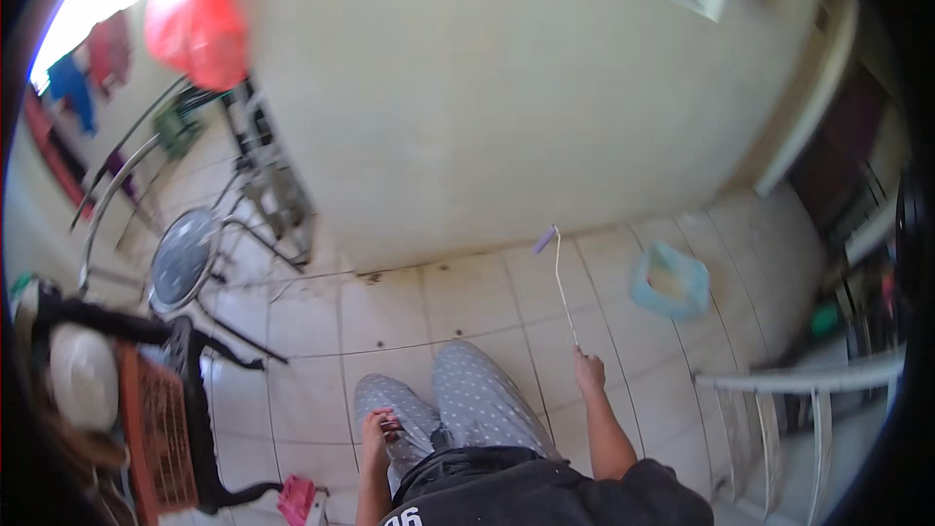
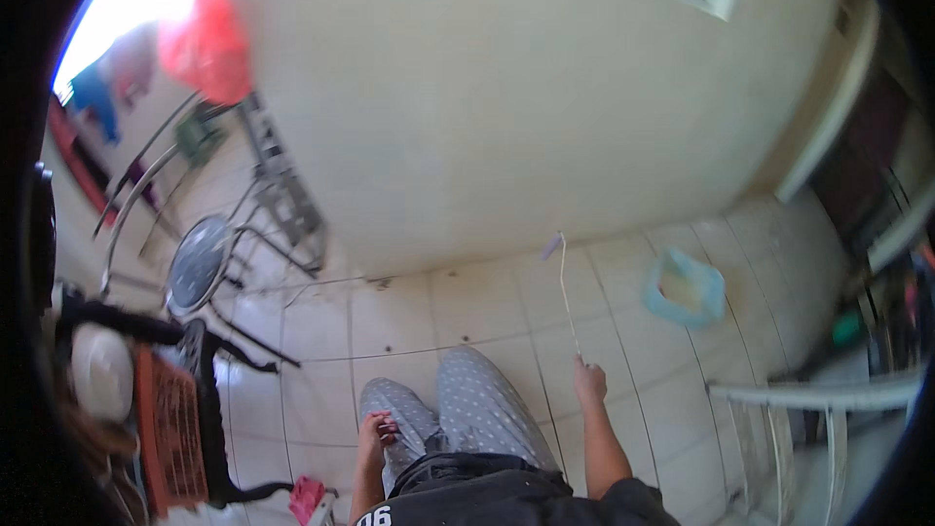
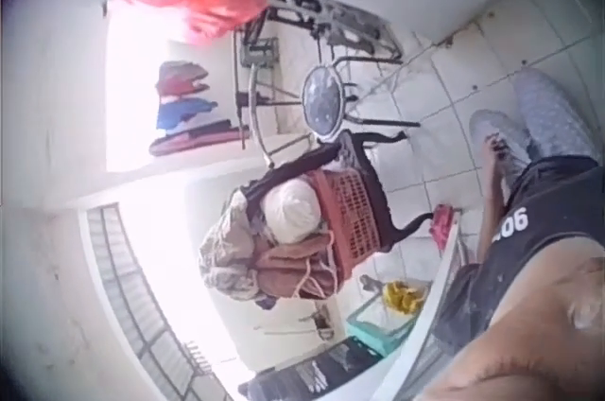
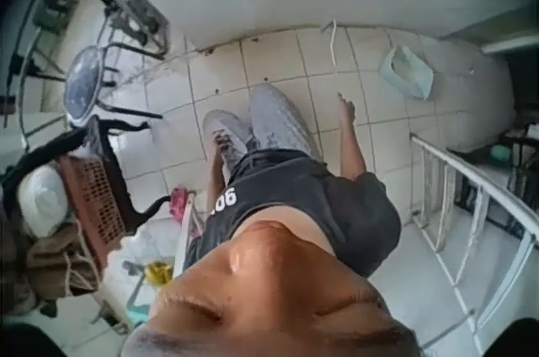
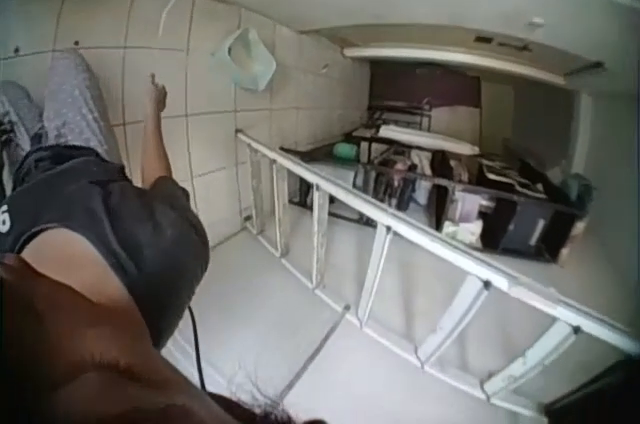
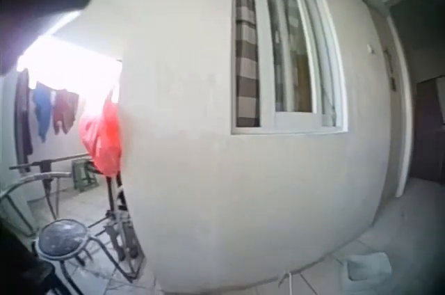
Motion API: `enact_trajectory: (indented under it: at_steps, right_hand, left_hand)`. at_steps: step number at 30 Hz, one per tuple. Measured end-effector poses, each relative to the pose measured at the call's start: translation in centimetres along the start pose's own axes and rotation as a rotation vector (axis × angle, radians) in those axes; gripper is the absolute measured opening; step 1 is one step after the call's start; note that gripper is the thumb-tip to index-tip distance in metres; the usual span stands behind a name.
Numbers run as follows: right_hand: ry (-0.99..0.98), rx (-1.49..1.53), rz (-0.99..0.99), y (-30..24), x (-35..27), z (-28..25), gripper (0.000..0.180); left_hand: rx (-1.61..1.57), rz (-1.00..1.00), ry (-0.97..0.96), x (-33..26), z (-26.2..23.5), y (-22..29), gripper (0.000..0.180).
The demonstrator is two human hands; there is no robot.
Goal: Painting the lower part of an interior wall using a roller.
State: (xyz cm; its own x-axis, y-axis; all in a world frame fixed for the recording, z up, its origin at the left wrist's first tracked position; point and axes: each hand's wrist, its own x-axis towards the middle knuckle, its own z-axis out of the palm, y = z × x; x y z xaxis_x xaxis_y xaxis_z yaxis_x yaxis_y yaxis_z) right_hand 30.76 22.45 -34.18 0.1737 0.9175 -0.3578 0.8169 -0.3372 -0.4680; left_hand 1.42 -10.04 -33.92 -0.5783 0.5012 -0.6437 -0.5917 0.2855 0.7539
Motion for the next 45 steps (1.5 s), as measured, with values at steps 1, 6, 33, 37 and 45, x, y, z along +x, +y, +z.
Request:
enact_trajectory:
  at_steps: [1,6,33,37,45]
  right_hand:
    - [0.072,0.044,0.079,1.8,-0.3,-1.9,0.060]
    - [0.216,0.225,0.273,13.2,2.2,-2.1,0.058]
    - [0.070,0.033,0.127,12.6,-6.2,-1.2,0.053]
    - [-0.058,0.011,0.062,12.9,-8.9,0.3,0.055]
    - [-0.164,0.140,0.102,14.2,-10.2,-1.1,0.051]
  left_hand:
    - [0.000,0.027,0.020,0.3,0.5,0.4,0.020]
    - [0.111,0.063,-0.048,2.2,3.4,2.2,0.020]
    - [0.087,0.029,-0.117,2.1,5.0,1.9,0.018]
    - [0.166,0.044,-0.138,2.0,5.9,2.2,0.020]
    - [0.184,0.056,-0.149,1.5,6.2,2.2,0.020]
